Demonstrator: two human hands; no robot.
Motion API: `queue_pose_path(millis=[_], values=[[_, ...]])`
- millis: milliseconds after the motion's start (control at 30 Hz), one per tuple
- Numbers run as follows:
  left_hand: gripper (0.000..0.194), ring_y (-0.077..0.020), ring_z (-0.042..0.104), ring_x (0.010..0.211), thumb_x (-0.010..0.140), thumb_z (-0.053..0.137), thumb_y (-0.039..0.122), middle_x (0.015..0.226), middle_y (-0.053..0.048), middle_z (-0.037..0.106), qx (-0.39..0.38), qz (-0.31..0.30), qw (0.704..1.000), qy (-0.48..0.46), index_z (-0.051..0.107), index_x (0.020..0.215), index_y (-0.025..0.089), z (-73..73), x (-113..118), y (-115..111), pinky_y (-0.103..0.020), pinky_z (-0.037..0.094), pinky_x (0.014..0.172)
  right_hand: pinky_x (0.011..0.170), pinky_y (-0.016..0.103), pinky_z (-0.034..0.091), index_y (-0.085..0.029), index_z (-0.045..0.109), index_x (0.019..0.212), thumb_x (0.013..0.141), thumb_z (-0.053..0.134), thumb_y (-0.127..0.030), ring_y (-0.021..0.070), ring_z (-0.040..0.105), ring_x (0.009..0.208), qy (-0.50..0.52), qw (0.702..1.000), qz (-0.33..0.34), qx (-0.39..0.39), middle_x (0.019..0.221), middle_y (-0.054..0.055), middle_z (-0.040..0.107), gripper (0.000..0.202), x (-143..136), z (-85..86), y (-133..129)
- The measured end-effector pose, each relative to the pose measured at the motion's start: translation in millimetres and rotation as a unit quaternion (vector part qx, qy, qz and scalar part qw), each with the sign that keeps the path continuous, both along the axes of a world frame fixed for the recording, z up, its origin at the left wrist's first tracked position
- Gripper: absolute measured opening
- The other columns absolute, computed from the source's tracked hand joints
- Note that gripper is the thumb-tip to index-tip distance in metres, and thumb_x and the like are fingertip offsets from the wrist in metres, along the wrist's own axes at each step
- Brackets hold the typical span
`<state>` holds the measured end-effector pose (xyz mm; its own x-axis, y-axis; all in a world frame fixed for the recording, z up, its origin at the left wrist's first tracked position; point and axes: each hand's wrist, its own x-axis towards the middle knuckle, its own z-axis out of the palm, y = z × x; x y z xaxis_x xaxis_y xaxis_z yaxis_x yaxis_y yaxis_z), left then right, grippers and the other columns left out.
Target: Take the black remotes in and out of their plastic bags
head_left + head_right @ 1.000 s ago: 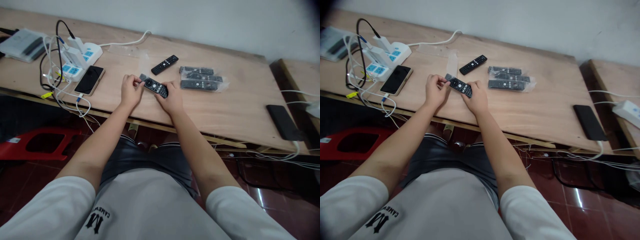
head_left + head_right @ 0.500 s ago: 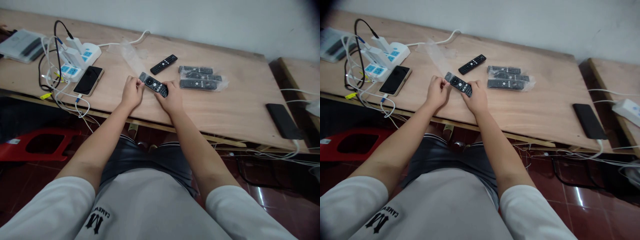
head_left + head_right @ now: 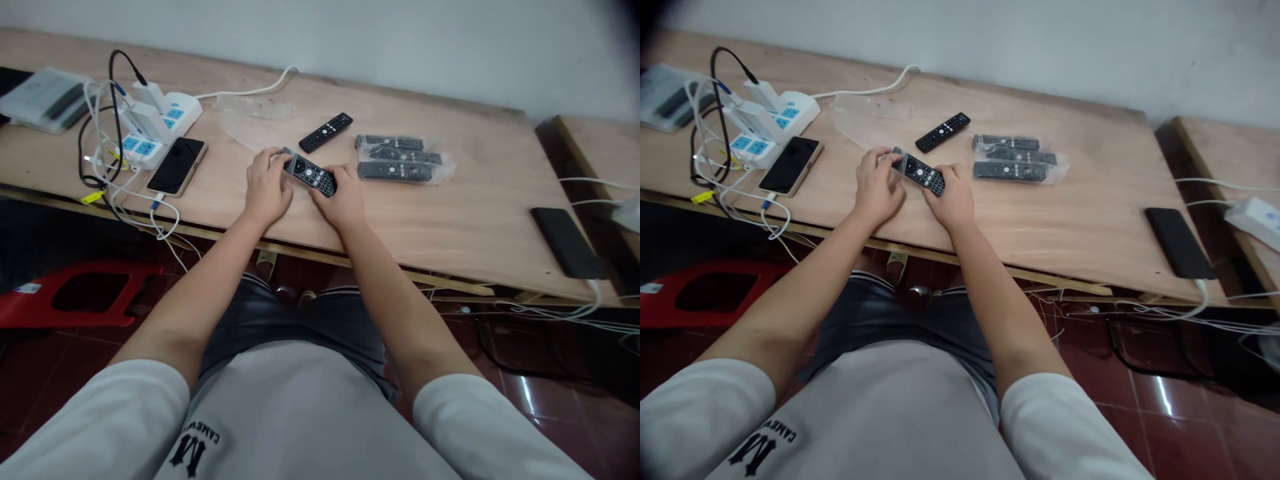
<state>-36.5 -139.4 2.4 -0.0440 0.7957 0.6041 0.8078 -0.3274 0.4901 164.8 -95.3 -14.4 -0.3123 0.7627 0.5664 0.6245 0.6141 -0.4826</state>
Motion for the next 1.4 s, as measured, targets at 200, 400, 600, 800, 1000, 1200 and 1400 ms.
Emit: queue_pose_path(millis=[200,400,600,800,1000,1200,1400], values=[[0.037,-0.0357,0.049,0.138,0.090,0.061,0.028,0.138,-0.010,0.062,-0.026,-0.024,0.999,0.010,0.063,0.127,0.031,-3.0,0.9,0.8,-0.057,0.036,0.115,0.101,0.054,0.052,-0.022,0.064,0.117,0.089,0.062,-0.043,0.0339,0.062,0.108,-0.017,1.000,0.025,-0.003,0.113,0.014,0.064,0.036,-2.2,4.1,-3.1],[0.037,-0.0350,0.054,0.129,0.087,0.061,0.022,0.131,-0.010,0.065,-0.053,-0.064,0.996,0.039,0.067,0.123,0.031,-0.2,1.4,0.3,-0.057,0.037,0.112,0.104,0.059,0.049,-0.023,0.066,0.118,0.086,0.063,-0.038,0.0356,0.058,0.110,-0.026,1.000,0.014,0.003,0.113,0.014,0.062,0.035,-2.4,4.9,-3.4],[0.041,-0.0361,0.051,0.131,0.087,0.064,0.025,0.135,-0.012,0.062,-0.046,-0.044,0.997,0.053,0.063,0.128,0.028,4.8,4.6,-2.8,-0.055,0.037,0.111,0.104,0.061,0.047,-0.025,0.065,0.123,0.088,0.062,-0.037,0.0358,0.055,0.114,-0.031,0.999,-0.007,0.031,0.118,0.014,0.058,0.037,-0.7,2.3,-3.5],[0.038,-0.0366,0.053,0.126,0.088,0.062,0.027,0.128,-0.013,0.064,-0.081,-0.020,0.991,0.105,0.063,0.126,0.026,8.1,6.7,-4.3,-0.054,0.037,0.108,0.112,0.059,0.039,-0.025,0.061,0.132,0.090,0.064,-0.034,0.0351,0.050,0.128,0.010,0.999,0.023,0.041,0.135,0.015,0.047,0.044,3.0,-6.0,2.8],[0.034,-0.0353,0.055,0.118,0.091,0.061,0.032,0.120,-0.012,0.066,-0.081,-0.043,0.988,0.127,0.063,0.124,0.024,7.0,5.6,-3.5,-0.053,0.038,0.104,0.117,0.059,0.036,-0.025,0.058,0.133,0.088,0.068,-0.038,0.0362,0.048,0.134,0.027,0.995,0.091,0.010,0.142,0.016,0.046,0.048,0.4,1.4,-3.3],[0.035,-0.0350,0.056,0.117,0.093,0.061,0.037,0.120,-0.013,0.066,-0.073,-0.048,0.987,0.137,0.063,0.125,0.024,6.1,5.3,-3.5,-0.052,0.038,0.104,0.119,0.060,0.035,-0.023,0.053,0.136,0.090,0.064,-0.040,0.0367,0.046,0.137,0.051,0.993,0.102,-0.002,0.142,0.017,0.048,0.050,-1.3,0.9,-2.1],[0.037,-0.0362,0.055,0.119,0.092,0.064,0.038,0.124,-0.014,0.064,-0.064,-0.029,0.989,0.130,0.064,0.127,0.024,6.5,5.7,-4.7,-0.053,0.039,0.105,0.107,0.054,0.050,-0.023,0.056,0.131,0.101,0.049,-0.047,0.0314,0.060,0.119,0.154,0.987,-0.003,-0.035,0.125,0.015,0.063,0.038,3.2,-12.8,11.8]])
